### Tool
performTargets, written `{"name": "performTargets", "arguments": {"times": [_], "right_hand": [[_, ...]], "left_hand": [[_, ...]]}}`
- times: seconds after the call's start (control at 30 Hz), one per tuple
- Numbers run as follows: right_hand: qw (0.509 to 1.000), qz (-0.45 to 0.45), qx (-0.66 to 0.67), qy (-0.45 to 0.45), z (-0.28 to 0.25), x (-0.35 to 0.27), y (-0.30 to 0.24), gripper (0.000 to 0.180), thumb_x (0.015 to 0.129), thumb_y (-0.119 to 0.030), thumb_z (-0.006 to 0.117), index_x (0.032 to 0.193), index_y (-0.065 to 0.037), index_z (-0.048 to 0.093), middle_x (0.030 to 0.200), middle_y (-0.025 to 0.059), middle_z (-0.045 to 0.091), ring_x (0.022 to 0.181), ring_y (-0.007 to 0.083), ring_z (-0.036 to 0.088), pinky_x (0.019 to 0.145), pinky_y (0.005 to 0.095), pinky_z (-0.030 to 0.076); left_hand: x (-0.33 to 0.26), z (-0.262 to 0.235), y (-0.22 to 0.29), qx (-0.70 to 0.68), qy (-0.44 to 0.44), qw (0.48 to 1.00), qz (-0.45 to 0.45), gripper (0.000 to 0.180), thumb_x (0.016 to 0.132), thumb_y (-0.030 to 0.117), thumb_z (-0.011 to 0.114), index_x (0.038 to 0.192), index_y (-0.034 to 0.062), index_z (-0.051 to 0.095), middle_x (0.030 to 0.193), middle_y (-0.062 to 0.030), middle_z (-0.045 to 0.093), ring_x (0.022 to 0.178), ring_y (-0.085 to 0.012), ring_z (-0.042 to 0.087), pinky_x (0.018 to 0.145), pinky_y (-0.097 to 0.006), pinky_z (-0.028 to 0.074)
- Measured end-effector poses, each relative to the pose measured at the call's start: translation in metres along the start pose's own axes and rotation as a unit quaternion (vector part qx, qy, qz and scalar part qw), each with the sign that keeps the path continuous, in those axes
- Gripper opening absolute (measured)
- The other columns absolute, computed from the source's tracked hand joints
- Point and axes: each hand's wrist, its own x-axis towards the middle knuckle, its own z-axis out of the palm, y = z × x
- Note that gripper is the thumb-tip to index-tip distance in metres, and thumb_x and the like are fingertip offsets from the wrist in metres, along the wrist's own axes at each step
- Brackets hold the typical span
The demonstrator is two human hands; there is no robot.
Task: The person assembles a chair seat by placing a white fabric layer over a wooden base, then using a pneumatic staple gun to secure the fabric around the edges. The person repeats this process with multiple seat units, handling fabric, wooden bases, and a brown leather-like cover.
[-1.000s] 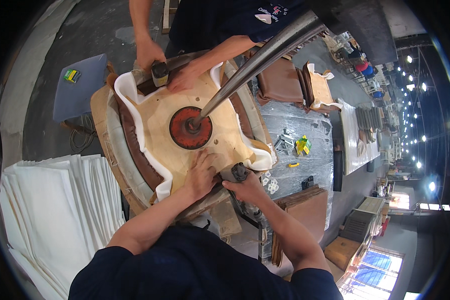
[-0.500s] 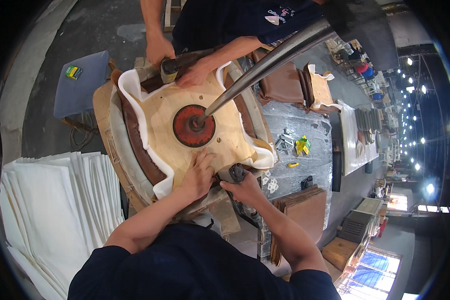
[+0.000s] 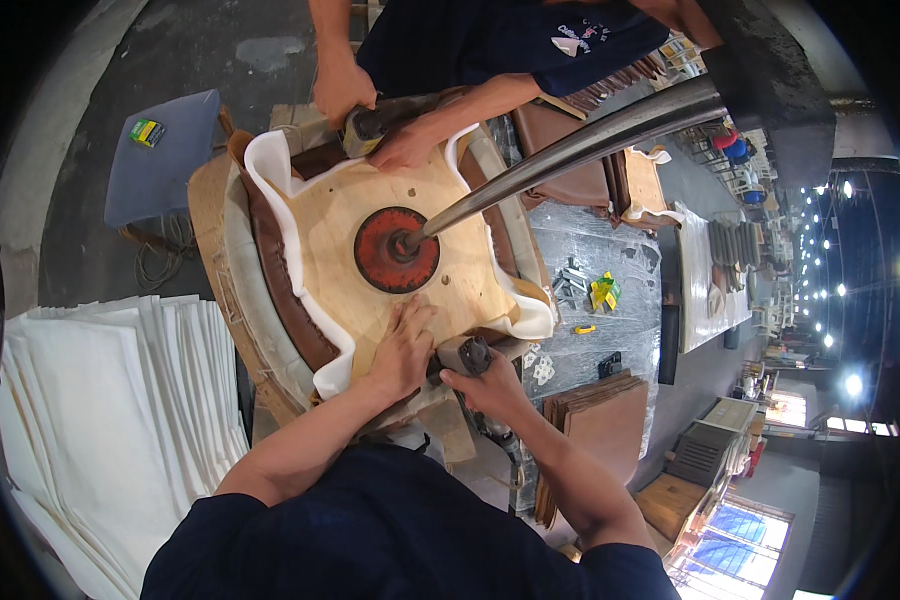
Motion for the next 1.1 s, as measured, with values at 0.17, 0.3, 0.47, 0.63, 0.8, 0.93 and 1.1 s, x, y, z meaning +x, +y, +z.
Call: {"name": "performTargets", "arguments": {"times": [0.17, 0.3, 0.47, 0.63, 0.8, 0.93, 1.1], "right_hand": [[0.999, 0.019, -0.020, 0.020, 0.004, 0.000, -0.011, 0.036, 0.095, -0.026, 0.089, 0.112, 0.002, 0.073, 0.078, 0.0034, 0.072, 0.054, 0.0116, 0.063, 0.053, 0.0318, 0.052], [0.999, -0.014, 0.040, 0.012, -0.001, -0.002, 0.001, 0.032, 0.097, -0.023, 0.088, 0.110, 0.002, 0.072, 0.075, 0.0028, 0.070, 0.054, 0.0108, 0.063, 0.051, 0.0303, 0.052], [0.995, -0.037, 0.096, -0.004, 0.003, -0.010, 0.013, 0.030, 0.098, -0.024, 0.088, 0.107, 0.001, 0.074, 0.074, 0.0022, 0.069, 0.056, 0.0105, 0.064, 0.050, 0.0298, 0.052], [0.998, -0.016, 0.058, -0.012, 0.007, -0.005, 0.006, 0.030, 0.098, -0.026, 0.088, 0.103, 0.001, 0.075, 0.075, 0.0026, 0.070, 0.056, 0.0109, 0.064, 0.050, 0.0302, 0.051], [0.999, 0.005, 0.036, -0.012, 0.011, -0.005, -0.009, 0.030, 0.098, -0.026, 0.087, 0.105, 0.001, 0.075, 0.074, 0.0029, 0.070, 0.054, 0.0120, 0.064, 0.050, 0.0307, 0.051], [1.000, 0.005, 0.018, 0.008, 0.015, -0.005, -0.016, 0.029, 0.098, -0.025, 0.087, 0.104, 0.001, 0.075, 0.074, 0.0033, 0.070, 0.053, 0.0126, 0.063, 0.049, 0.0307, 0.050], [0.999, -0.028, 0.040, 0.007, 0.015, -0.007, -0.010, 0.031, 0.098, -0.023, 0.087, 0.112, 0.002, 0.073, 0.077, 0.0033, 0.071, 0.055, 0.0126, 0.064, 0.050, 0.0311, 0.050]], "left_hand": [[-0.002, -0.013, -0.002, -0.011, -0.041, 0.999, -0.019, 0.035, 0.090, 0.007, 0.072, 0.122, -0.0068, 0.068, 0.159, -0.0257, 0.048, 0.163, -0.0490, 0.033, 0.135, -0.062, 0.026], [-0.022, -0.034, 0.020, -0.003, -0.062, 0.995, -0.081, 0.057, 0.090, 0.018, 0.083, 0.138, -0.0036, 0.060, 0.168, -0.0260, 0.042, 0.165, -0.0472, 0.032, 0.135, -0.061, 0.026], [-0.025, -0.024, 0.024, 0.032, -0.031, 0.992, -0.116, 0.076, 0.094, 0.028, 0.086, 0.155, 0.0009, 0.050, 0.179, -0.0246, 0.032, 0.168, -0.0443, 0.028, 0.137, -0.059, 0.023], [-0.026, -0.017, 0.021, 0.051, -0.029, 0.991, -0.118, 0.076, 0.094, 0.028, 0.083, 0.157, 0.0034, 0.049, 0.180, -0.0230, 0.031, 0.169, -0.0436, 0.026, 0.137, -0.058, 0.022], [-0.028, -0.015, 0.022, 0.040, -0.018, 0.991, -0.129, 0.072, 0.094, 0.023, 0.082, 0.156, 0.0045, 0.051, 0.180, -0.0208, 0.032, 0.169, -0.0416, 0.026, 0.137, -0.057, 0.021], [-0.028, -0.014, 0.023, 0.038, -0.007, 0.991, -0.125, 0.071, 0.093, 0.019, 0.080, 0.157, 0.0053, 0.052, 0.179, -0.0199, 0.033, 0.170, -0.0401, 0.025, 0.138, -0.055, 0.018], [-0.024, -0.019, 0.024, 0.040, -0.009, 0.991, -0.125, 0.073, 0.091, 0.015, 0.080, 0.157, 0.0037, 0.051, 0.177, -0.0213, 0.035, 0.169, -0.0426, 0.027, 0.137, -0.056, 0.021]]}}
